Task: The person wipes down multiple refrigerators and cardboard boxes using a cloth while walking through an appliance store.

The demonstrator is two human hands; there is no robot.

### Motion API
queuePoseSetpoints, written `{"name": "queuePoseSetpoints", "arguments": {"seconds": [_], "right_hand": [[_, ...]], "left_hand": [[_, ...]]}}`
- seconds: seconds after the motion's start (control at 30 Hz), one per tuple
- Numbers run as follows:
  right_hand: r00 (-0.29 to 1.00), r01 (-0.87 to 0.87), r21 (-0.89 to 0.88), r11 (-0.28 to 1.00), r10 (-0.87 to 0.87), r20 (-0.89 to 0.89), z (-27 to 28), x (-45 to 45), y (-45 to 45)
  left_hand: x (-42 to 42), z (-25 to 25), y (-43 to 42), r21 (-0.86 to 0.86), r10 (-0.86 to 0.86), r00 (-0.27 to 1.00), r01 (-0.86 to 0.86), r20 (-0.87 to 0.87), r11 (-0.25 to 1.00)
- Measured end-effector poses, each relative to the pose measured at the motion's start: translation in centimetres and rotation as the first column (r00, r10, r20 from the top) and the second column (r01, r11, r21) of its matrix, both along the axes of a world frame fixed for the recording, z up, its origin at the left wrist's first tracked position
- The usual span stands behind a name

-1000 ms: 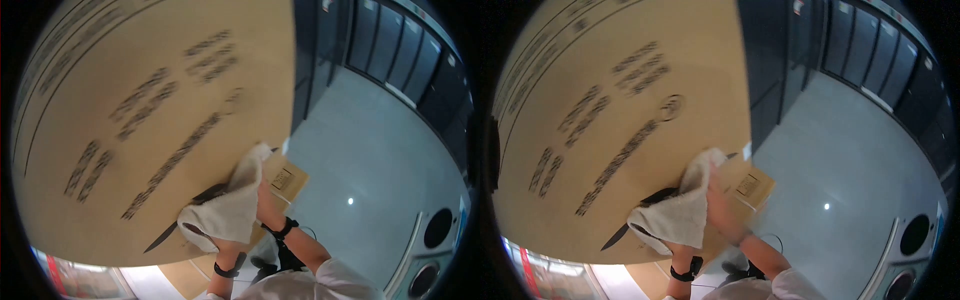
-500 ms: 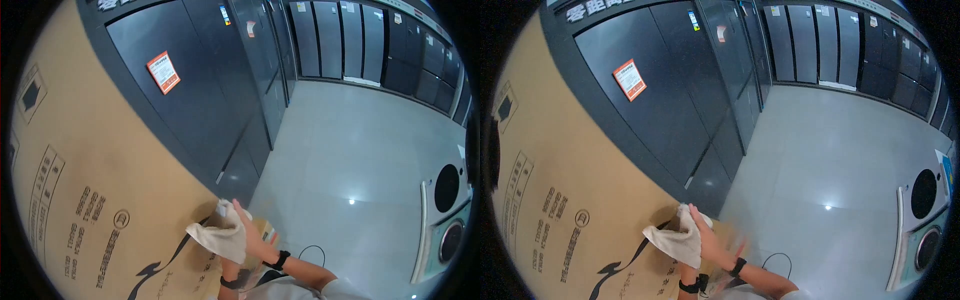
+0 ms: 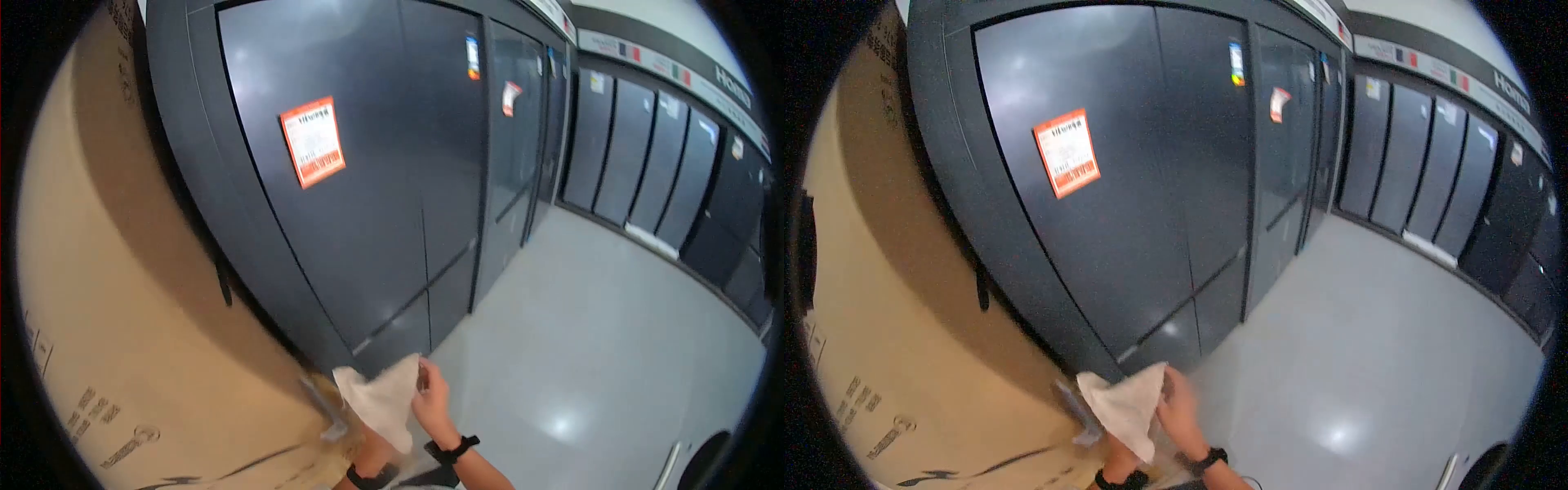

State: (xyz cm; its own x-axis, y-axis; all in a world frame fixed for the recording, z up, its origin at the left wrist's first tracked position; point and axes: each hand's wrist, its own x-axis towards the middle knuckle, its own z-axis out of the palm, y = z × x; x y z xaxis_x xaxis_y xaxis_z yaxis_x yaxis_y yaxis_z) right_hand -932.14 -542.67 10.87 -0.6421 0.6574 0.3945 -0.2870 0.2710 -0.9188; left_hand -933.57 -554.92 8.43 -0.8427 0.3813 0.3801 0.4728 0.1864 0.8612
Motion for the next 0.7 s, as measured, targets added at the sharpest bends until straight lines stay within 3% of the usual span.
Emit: {"name": "queuePoseSetpoints", "arguments": {"seconds": [0.1,0.2,0.3,0.4,0.43,0.5,0.53,0.57,0.7], "right_hand": [[0.999,-0.041,-0.075,0.996,0.040,-0.008,2.2,-4.2,5.1],[0.996,-0.074,0.097,0.992,0.070,0.053,2.6,-8.4,9.5],[0.987,-0.161,0.152,0.975,0.159,0.024,1.8,-12.8,12.1],[0.977,-0.211,0.121,0.970,0.215,-0.016,4.0,-15.6,13.0],[0.978,-0.206,0.096,0.974,0.200,0.065,4.5,-16.8,13.2],[0.968,-0.214,0.204,0.955,0.236,-0.086,6.8,-19.1,14.0],[0.952,-0.214,0.257,0.942,0.261,-0.162,7.9,-20.5,14.6],[0.951,-0.256,0.255,0.933,0.290,-0.109,8.6,-21.7,15.4],[0.866,-0.303,0.321,0.897,0.400,-0.300,12.8,-28.5,17.4]], "left_hand": [[-4.2,-0.1,5.6,0.081,0.065,0.997,-0.062,-0.039,0.995],[-7.5,0.6,9.3,0.140,0.138,0.985,-0.123,-0.105,0.983],[-10.4,2.7,11.6,0.258,0.256,0.953,-0.210,-0.162,0.943],[-12.4,5.0,13.3,0.501,0.282,0.956,-0.284,0.082,0.818],[-14.0,4.9,13.6,0.418,0.350,0.936,-0.330,0.030,0.846],[-17.7,4.1,13.6,0.245,0.469,0.879,-0.439,-0.080,0.864],[-19.2,4.2,14.2,0.204,0.542,0.818,-0.507,-0.192,0.837],[-20.6,5.0,14.8,0.173,0.608,0.735,-0.585,-0.300,0.792],[-27.7,9.9,16.3,0.042,0.669,0.486,-0.791,-0.562,0.610]]}}
